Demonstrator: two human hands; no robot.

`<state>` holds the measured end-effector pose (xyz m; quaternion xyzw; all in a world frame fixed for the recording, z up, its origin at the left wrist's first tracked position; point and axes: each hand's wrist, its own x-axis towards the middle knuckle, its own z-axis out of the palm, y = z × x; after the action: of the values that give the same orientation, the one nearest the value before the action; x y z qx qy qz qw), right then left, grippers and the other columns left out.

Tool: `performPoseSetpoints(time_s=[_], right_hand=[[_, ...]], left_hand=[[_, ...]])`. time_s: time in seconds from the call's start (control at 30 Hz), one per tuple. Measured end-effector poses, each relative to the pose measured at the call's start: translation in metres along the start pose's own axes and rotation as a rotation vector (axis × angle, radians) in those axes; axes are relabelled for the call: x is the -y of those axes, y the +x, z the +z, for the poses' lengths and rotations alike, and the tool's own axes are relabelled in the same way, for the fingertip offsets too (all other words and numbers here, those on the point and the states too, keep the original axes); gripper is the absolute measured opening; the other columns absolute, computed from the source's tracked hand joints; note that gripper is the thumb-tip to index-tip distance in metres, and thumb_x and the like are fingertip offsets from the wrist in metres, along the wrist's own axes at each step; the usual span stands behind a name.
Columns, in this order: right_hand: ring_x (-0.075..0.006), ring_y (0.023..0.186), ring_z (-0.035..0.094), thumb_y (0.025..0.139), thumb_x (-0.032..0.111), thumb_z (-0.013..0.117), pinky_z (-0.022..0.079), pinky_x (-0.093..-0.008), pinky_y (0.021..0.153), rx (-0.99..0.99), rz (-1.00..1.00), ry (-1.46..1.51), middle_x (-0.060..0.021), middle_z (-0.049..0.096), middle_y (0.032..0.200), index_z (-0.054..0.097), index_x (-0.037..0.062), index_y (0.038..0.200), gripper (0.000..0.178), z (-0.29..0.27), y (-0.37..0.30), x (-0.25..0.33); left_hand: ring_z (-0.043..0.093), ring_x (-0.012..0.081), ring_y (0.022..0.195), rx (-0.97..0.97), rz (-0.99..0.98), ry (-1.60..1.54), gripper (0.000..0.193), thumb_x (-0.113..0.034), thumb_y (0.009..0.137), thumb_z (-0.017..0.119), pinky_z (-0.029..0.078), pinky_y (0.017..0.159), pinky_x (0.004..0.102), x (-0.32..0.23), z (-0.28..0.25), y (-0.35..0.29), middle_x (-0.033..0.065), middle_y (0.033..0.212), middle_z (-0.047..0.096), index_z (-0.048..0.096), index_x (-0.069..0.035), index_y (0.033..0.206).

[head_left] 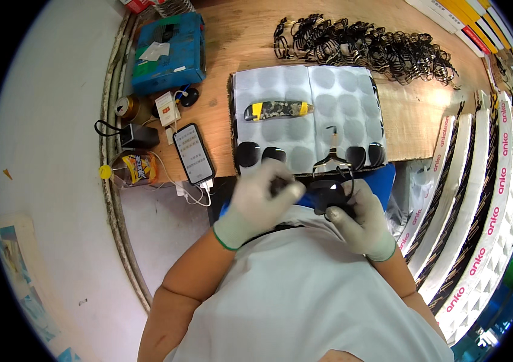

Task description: The person assembles sunglasses by attaching lenses to frames and securing them with a cord. They handle multiple lens and frame components, repeatedly attaching and adjusting parts while working at a cluttered table.

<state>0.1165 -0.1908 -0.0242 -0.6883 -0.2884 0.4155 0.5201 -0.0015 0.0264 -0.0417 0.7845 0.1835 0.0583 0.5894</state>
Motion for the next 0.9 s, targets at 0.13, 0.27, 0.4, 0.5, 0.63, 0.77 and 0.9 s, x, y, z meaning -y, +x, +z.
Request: performPoseSetpoints(time_s=[0.13, 0.27, 0.4, 0.5, 0.63, 0.77, 0.9], right_hand=[[-0.0165, 0.100, 0.067, 0.100, 0.003, 0.056, 0.055, -0.0335, 0.093, -0.093, -0.009, 0.128, -0.0146, 0.067, 0.115, 0.046, -0.0028, 0.123, 0.026, 0.005, 0.003, 0.008], [-0.0163, 0.099, 0.067, 0.100, 0.002, 0.056, 0.055, -0.0340, 0.093, -0.082, 0.046, 0.125, -0.0145, 0.067, 0.115, 0.048, -0.0023, 0.122, 0.023, 0.011, 0.005, 0.016], [-0.0082, 0.081, 0.064, 0.097, 0.004, 0.063, 0.053, -0.0261, 0.074, -0.142, -0.056, 0.052, -0.0087, 0.073, 0.093, 0.054, -0.0041, 0.117, 0.023, 0.016, 0.006, 0.009], [-0.0100, 0.085, 0.064, 0.098, 0.005, 0.063, 0.053, -0.0275, 0.077, -0.121, -0.044, 0.106, -0.0098, 0.072, 0.096, 0.054, -0.0043, 0.116, 0.023, 0.014, 0.004, 0.009], [-0.0108, 0.083, 0.064, 0.098, 0.006, 0.064, 0.053, -0.0280, 0.076, 0.013, 0.027, 0.225, -0.0094, 0.072, 0.095, 0.058, -0.0041, 0.111, 0.018, 0.018, 0.008, 0.021], [-0.0113, 0.075, 0.062, 0.100, 0.015, 0.063, 0.051, -0.0276, 0.069, 0.177, 0.019, 0.200, -0.0049, 0.072, 0.091, 0.066, -0.0025, 0.109, 0.020, 0.015, 0.008, 0.020], [-0.0125, 0.079, 0.061, 0.105, 0.021, 0.056, 0.051, -0.0284, 0.073, 0.281, 0.095, 0.301, -0.0055, 0.071, 0.092, 0.066, -0.0023, 0.115, 0.028, 0.006, 0.005, 0.029]], left_hand=[[0.067, 0.0438, 0.103, -0.537, -0.297, 0.682, 0.042, -0.033, 0.094, 0.067, 0.053, 0.090, 0.0499, 0.076, -0.051, 0.002, 0.0250, 0.107, 0.068, 0.061, 0.001, 0.117], [0.068, 0.0482, 0.102, -0.420, -0.583, 0.693, 0.043, -0.035, 0.095, 0.061, 0.054, 0.091, 0.0529, 0.122, -0.092, 0.002, 0.0286, 0.111, 0.070, 0.060, 0.001, 0.120], [0.072, 0.0392, 0.099, -0.478, -0.490, 0.532, 0.040, -0.030, 0.095, 0.065, 0.056, 0.088, 0.0456, 0.102, -0.089, 0.000, 0.0269, 0.105, 0.072, 0.062, 0.000, 0.121], [0.070, 0.0233, 0.088, -0.337, -0.342, 0.030, 0.036, -0.021, 0.095, 0.066, 0.056, 0.078, 0.0353, 0.052, -0.063, -0.010, 0.0170, 0.103, 0.072, 0.062, 0.000, 0.124], [0.064, 0.0130, 0.078, 0.158, -0.274, -0.642, 0.037, -0.018, 0.098, 0.063, 0.055, 0.070, 0.0295, -0.014, -0.022, -0.018, 0.0067, 0.102, 0.069, 0.061, 0.001, 0.129], [0.058, 0.0077, 0.074, 0.262, -0.373, -0.785, 0.037, -0.022, 0.100, 0.064, 0.053, 0.067, 0.0251, -0.032, -0.013, -0.019, 0.0070, 0.101, 0.069, 0.064, 0.004, 0.127], [0.060, 0.0092, 0.078, 0.300, -0.349, -0.858, 0.032, -0.019, 0.101, 0.062, 0.053, 0.069, 0.0255, -0.027, -0.011, -0.023, 0.0063, 0.100, 0.068, 0.065, 0.004, 0.124]])
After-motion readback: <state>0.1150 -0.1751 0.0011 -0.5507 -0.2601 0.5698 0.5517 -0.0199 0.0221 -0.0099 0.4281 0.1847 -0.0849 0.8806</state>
